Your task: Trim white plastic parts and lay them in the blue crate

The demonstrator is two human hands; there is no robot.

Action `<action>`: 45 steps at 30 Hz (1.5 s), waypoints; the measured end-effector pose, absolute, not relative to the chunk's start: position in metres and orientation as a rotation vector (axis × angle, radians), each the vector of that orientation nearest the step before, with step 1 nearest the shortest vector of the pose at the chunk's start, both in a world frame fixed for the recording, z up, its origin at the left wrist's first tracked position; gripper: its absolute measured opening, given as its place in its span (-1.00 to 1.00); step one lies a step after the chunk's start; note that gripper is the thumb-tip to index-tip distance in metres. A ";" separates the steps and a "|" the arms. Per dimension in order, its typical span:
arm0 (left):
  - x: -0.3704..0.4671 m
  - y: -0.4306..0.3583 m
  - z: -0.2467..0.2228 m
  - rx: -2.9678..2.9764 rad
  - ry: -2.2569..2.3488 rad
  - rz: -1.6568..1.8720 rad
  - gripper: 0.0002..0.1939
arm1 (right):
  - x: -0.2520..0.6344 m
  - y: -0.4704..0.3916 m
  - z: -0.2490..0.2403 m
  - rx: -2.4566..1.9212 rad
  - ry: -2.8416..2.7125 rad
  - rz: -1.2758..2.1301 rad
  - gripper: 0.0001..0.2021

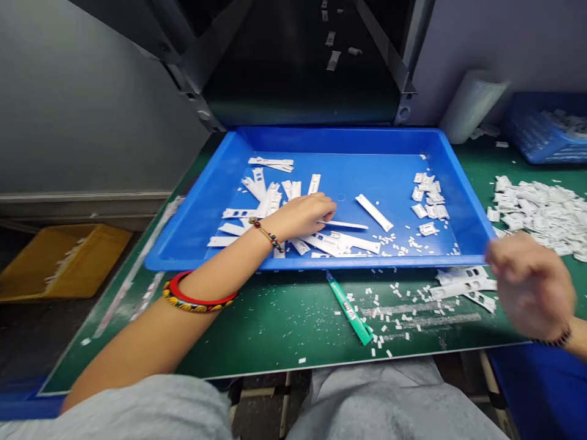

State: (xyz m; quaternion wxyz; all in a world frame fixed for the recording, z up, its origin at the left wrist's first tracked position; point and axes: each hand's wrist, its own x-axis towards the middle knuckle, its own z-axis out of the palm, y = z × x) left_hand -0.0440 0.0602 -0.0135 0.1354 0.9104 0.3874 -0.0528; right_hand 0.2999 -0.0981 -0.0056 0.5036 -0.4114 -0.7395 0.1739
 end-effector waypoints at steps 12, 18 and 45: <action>-0.042 0.060 -0.020 2.597 1.228 -0.149 -0.82 | 0.183 -0.058 0.031 -0.874 -0.426 2.116 -0.48; -0.048 0.065 -0.029 2.755 1.155 -0.086 -0.89 | 0.185 -0.038 0.035 -0.751 -0.972 2.200 -0.47; -0.055 0.062 -0.016 2.219 1.284 0.336 -0.86 | 0.173 0.059 -0.041 -0.946 -2.990 0.531 -0.84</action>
